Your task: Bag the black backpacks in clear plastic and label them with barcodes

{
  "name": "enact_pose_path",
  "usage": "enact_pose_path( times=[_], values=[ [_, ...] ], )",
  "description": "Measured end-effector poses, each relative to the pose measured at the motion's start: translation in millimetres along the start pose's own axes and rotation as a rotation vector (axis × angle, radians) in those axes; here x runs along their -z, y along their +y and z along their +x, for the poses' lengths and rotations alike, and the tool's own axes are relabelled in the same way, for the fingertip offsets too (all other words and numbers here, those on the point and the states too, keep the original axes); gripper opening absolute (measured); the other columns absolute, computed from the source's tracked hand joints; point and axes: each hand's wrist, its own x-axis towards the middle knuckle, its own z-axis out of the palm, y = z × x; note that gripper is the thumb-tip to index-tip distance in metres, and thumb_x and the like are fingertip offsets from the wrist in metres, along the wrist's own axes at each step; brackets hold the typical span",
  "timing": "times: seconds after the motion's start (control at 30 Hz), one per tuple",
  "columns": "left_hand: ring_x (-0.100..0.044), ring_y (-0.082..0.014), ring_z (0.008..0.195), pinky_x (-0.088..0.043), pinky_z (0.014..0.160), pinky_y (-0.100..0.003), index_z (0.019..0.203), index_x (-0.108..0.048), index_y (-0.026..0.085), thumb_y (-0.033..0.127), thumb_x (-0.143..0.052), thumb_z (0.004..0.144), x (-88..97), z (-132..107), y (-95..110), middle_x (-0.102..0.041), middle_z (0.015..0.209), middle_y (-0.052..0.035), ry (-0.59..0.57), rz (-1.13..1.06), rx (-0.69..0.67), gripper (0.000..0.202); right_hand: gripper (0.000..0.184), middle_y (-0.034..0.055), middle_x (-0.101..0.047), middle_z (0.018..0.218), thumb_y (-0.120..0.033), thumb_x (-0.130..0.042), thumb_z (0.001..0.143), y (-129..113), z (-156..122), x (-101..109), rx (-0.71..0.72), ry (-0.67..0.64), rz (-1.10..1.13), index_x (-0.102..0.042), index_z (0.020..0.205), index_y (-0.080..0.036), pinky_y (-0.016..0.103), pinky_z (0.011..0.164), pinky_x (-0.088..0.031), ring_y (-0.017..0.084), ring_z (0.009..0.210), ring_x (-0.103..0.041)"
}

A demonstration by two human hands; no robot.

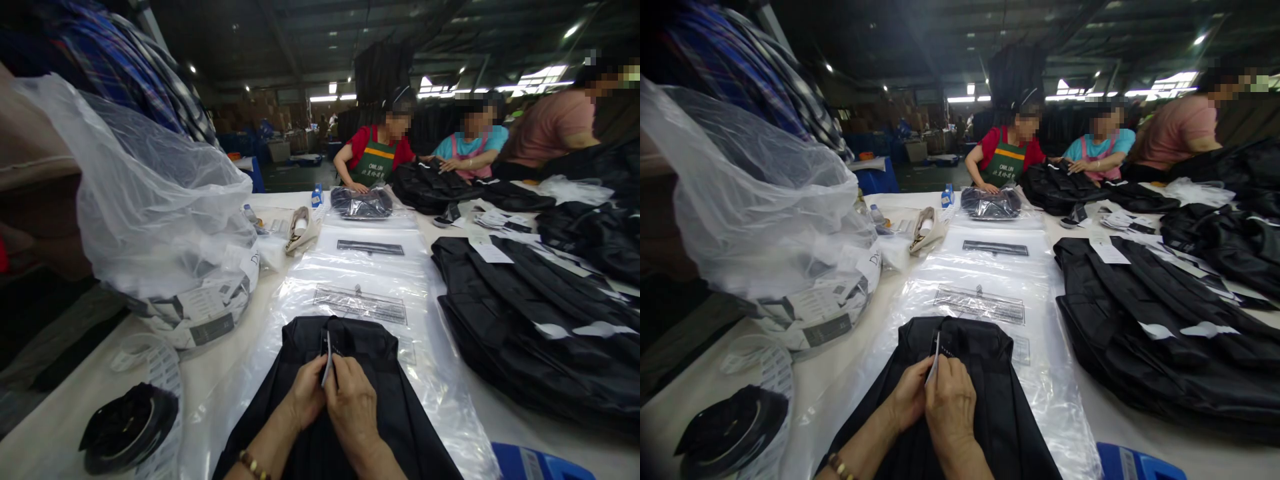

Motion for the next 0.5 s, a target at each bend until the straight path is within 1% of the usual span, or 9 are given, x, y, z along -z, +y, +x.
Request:
enact_pose_path(
  times=[0.1, 0.17, 0.23, 0.3, 0.33, 0.37, 0.43, 0.5],
  values=[
    [-0.061, -0.0182, 0.068, -0.049, 0.072, -0.029, 0.072, -0.061, 0.013, 0.028, -0.048, 0.081, -0.1, 0.4, -10.5, -0.062, 0.068, -0.0061, 0.013, -0.206, 0.12, 0.022, 0.024, 0.006, -0.059, 0.073, -0.016, -0.035, 0.086, -8.3, -5.4, -1.1, 0.086, -0.013, -0.092, -0.059, 0.092, -0.018, 0.031, 0.061, -0.044, 0.019, 0.067, -0.055],
    [-0.063, -0.02, 0.071, -0.049, 0.078, -0.032, 0.077, -0.063, 0.012, 0.031, -0.044, 0.085, 1.6, -0.9, -14.0, -0.064, 0.07, -0.0076, -0.01, -0.3, 0.173, 0.028, 0.024, 0.0065, -0.059, 0.076, -0.016, -0.037, 0.085, -10.3, -10.3, 0.0, 0.13, -0.042, -0.088, -0.058, 0.095, -0.018, 0.032, 0.06, -0.043, 0.02, 0.068, -0.054],
    [-0.064, -0.0221, 0.074, -0.049, 0.081, -0.034, 0.083, -0.064, 0.011, 0.041, -0.042, 0.087, 4.6, -3.6, -16.2, -0.065, 0.072, -0.009, -0.043, -0.347, 0.172, 0.037, 0.025, 0.0078, -0.06, 0.085, -0.016, -0.042, 0.082, -9.6, -15.4, 2.8, 0.161, -0.091, -0.049, -0.056, 0.103, -0.017, 0.034, 0.065, -0.045, 0.021, 0.075, -0.055],
    [-0.065, -0.0243, 0.077, -0.049, 0.082, -0.037, 0.087, -0.065, 0.01, 0.052, -0.043, 0.085, 7.8, -6.6, -17.7, -0.066, 0.074, -0.01, -0.058, -0.377, 0.148, 0.046, 0.032, 0.0094, -0.06, 0.097, -0.016, -0.047, 0.078, -6.4, -20.2, 6.1, 0.184, -0.144, -0.011, -0.054, 0.11, -0.016, 0.037, 0.073, -0.046, 0.023, 0.087, -0.056],
    [-0.065, -0.0248, 0.079, -0.05, 0.083, -0.037, 0.087, -0.065, 0.01, 0.053, -0.046, 0.084, 8.9, -7.9, -18.4, -0.067, 0.074, -0.01, -0.055, -0.388, 0.15, 0.046, 0.036, 0.0099, -0.06, 0.102, -0.016, -0.049, 0.077, -4.1, -22.4, 7.3, 0.193, -0.166, 0.001, -0.053, 0.113, -0.017, 0.039, 0.077, -0.046, 0.024, 0.092, -0.055],
    [-0.065, -0.0249, 0.08, -0.05, 0.083, -0.037, 0.086, -0.065, 0.011, 0.05, -0.049, 0.084, 9.6, -9.0, -19.0, -0.067, 0.074, -0.0097, -0.045, -0.397, 0.164, 0.043, 0.04, 0.0104, -0.06, 0.105, -0.015, -0.049, 0.075, -1.3, -24.6, 8.2, 0.201, -0.183, 0.009, -0.052, 0.115, -0.016, 0.04, 0.08, -0.046, 0.024, 0.096, -0.055],
    [-0.065, -0.0241, 0.08, -0.05, 0.083, -0.036, 0.081, -0.064, 0.011, 0.038, -0.053, 0.084, 9.8, -9.6, -20.0, -0.067, 0.074, -0.0094, -0.007, -0.404, 0.197, 0.03, 0.045, 0.0114, -0.059, 0.111, -0.012, -0.049, 0.073, 5.0, -29.2, 8.1, 0.22, -0.221, 0.019, -0.051, 0.118, -0.015, 0.042, 0.084, -0.046, 0.025, 0.102, -0.054],
    [-0.066, -0.0227, 0.078, -0.051, 0.081, -0.033, 0.077, -0.064, 0.01, 0.027, -0.054, 0.084, 8.7, -8.3, -20.8, -0.068, 0.074, -0.0094, 0.047, -0.402, 0.19, 0.02, 0.05, 0.0129, -0.057, 0.116, -0.01, -0.048, 0.071, 11.8, -34.2, 6.0, 0.245, -0.239, 0.02, -0.049, 0.121, -0.014, 0.045, 0.089, -0.045, 0.026, 0.107, -0.052]
  ],
)
